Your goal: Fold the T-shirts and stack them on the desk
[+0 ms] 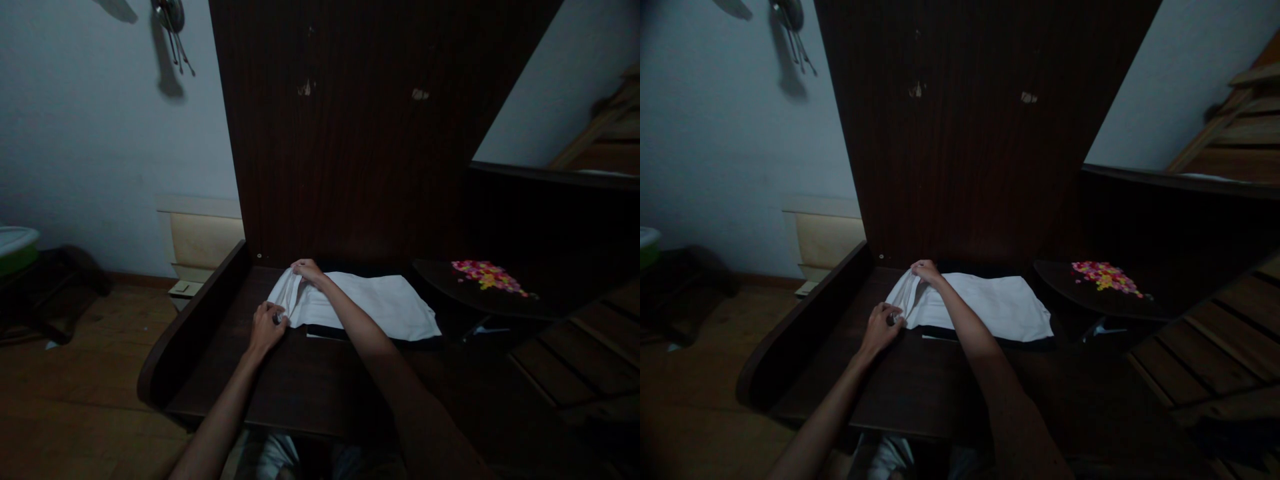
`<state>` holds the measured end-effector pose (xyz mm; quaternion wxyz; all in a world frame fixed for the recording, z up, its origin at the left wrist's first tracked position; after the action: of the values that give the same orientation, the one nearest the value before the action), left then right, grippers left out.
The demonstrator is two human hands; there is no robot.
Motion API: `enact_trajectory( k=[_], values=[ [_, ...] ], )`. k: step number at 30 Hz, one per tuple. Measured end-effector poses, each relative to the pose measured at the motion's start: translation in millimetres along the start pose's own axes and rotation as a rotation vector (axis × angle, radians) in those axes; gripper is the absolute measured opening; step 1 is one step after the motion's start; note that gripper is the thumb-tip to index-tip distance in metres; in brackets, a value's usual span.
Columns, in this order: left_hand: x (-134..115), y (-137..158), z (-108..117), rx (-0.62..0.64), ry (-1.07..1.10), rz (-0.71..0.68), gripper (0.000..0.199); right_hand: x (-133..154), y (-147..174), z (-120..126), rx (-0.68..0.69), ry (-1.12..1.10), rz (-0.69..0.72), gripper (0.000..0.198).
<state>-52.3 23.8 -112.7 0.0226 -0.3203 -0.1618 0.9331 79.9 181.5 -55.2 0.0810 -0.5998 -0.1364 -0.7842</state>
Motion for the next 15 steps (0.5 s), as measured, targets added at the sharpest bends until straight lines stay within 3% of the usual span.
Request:
enact_trajectory(
  k=[6,15],
  values=[
    [-4,3,1,0.057,-0.075,-0.043,0.016,-5,-4,0,0.024,0.03,0.049,0.027],
    [-1,2,0,-0.055,-0.175,-0.086,0.027,-16,-15,4,-0.018,0.115,0.125,0.026]
  ],
)
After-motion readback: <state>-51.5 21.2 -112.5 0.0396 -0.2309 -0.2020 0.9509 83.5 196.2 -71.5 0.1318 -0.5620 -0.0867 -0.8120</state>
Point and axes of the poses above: each hand's wrist, its own y-axis away from the middle knuckle, its own z-axis out of the back of the hand, x = y × z, the point moved 2 cm from there along -y, towards the middle knuckle, and after that the axes turned 4 degrees about x, right-handed, at the moved point
